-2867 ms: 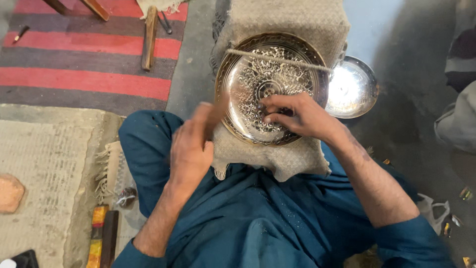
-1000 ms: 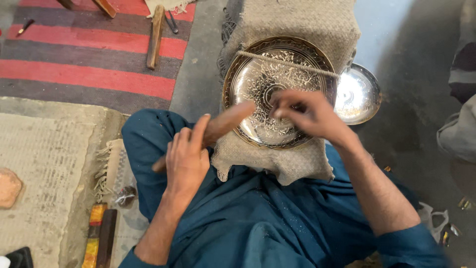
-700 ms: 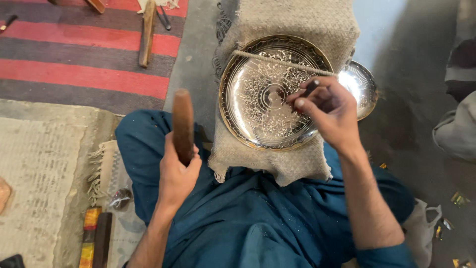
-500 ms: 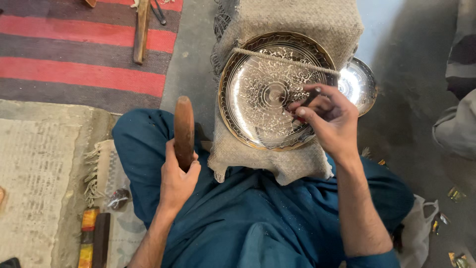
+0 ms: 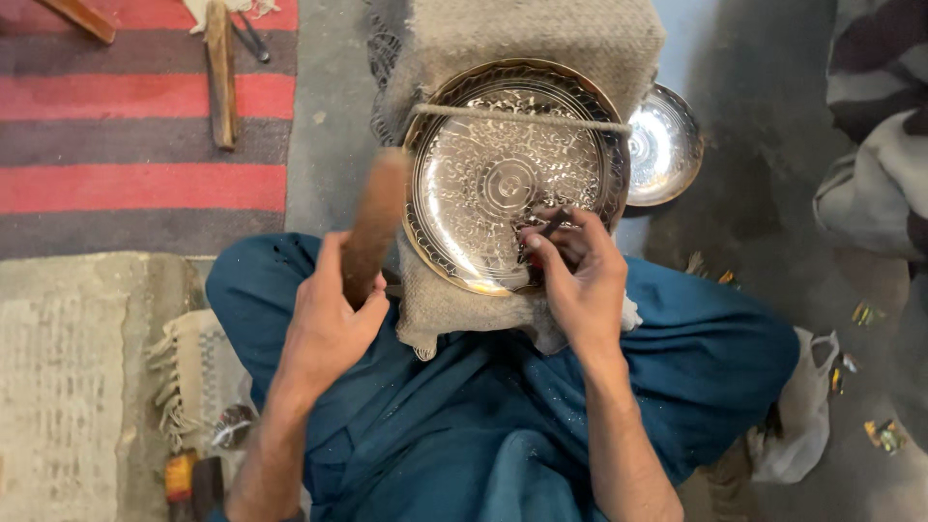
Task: The person sits cross-legged on the floor with an engraved brass tray resting on a cloth cushion, and hammers a small punch against the tray's surface with a wooden mallet, repositioning the punch repeatedly to work the decorative pattern. They occasionally rotate the tray and reposition the punch with their fingers between hammer strikes.
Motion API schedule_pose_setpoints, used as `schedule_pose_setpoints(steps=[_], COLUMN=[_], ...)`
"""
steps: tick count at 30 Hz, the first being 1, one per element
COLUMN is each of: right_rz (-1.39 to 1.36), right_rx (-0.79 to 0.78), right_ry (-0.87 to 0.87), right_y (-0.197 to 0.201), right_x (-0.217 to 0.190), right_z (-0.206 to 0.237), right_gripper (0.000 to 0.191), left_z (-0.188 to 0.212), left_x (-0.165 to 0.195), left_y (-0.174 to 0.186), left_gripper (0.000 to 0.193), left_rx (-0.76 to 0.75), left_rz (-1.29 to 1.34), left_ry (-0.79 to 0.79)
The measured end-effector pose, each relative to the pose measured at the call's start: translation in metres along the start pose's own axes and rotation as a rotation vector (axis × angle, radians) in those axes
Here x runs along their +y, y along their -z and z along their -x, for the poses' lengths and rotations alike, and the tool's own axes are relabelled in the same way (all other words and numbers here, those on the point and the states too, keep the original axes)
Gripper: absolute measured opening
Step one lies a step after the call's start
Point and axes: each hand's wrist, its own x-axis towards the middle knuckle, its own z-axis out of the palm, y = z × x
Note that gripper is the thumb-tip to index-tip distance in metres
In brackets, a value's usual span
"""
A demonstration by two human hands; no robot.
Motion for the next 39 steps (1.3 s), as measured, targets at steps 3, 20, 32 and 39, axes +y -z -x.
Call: schedule_pose_setpoints(steps=[3,20,32,39], right_rz=[0.163,0.244,0.295,0.234], right_rx=[0.063,0.138,0.165,0.166], right_ry=[-0.006,0.03,0.024,0.038], right_y=[-0.009,-0.017,-0.016,-0.016], right_x=[-0.002,0.0,0.002,0.007], right_z=[0.001,0.0,0.003,0.003], right_gripper=[0.026,0.032,0.03,0.033], left_z=[-0.027,-0.124,-0.129,-0.12], left_x=[0.022,0.09,0.079,0.08], left_y=[0.018,0.029,0.021,0.024], left_gripper=[0.056,0.067,0.064,0.069], left_rx=[-0.164,-0.498,-0.284,-0.421], left_rz=[-0.157,-0.725,-1.049,-0.783], left_ry=[-0.103,-0.46,-0.869,-0.615])
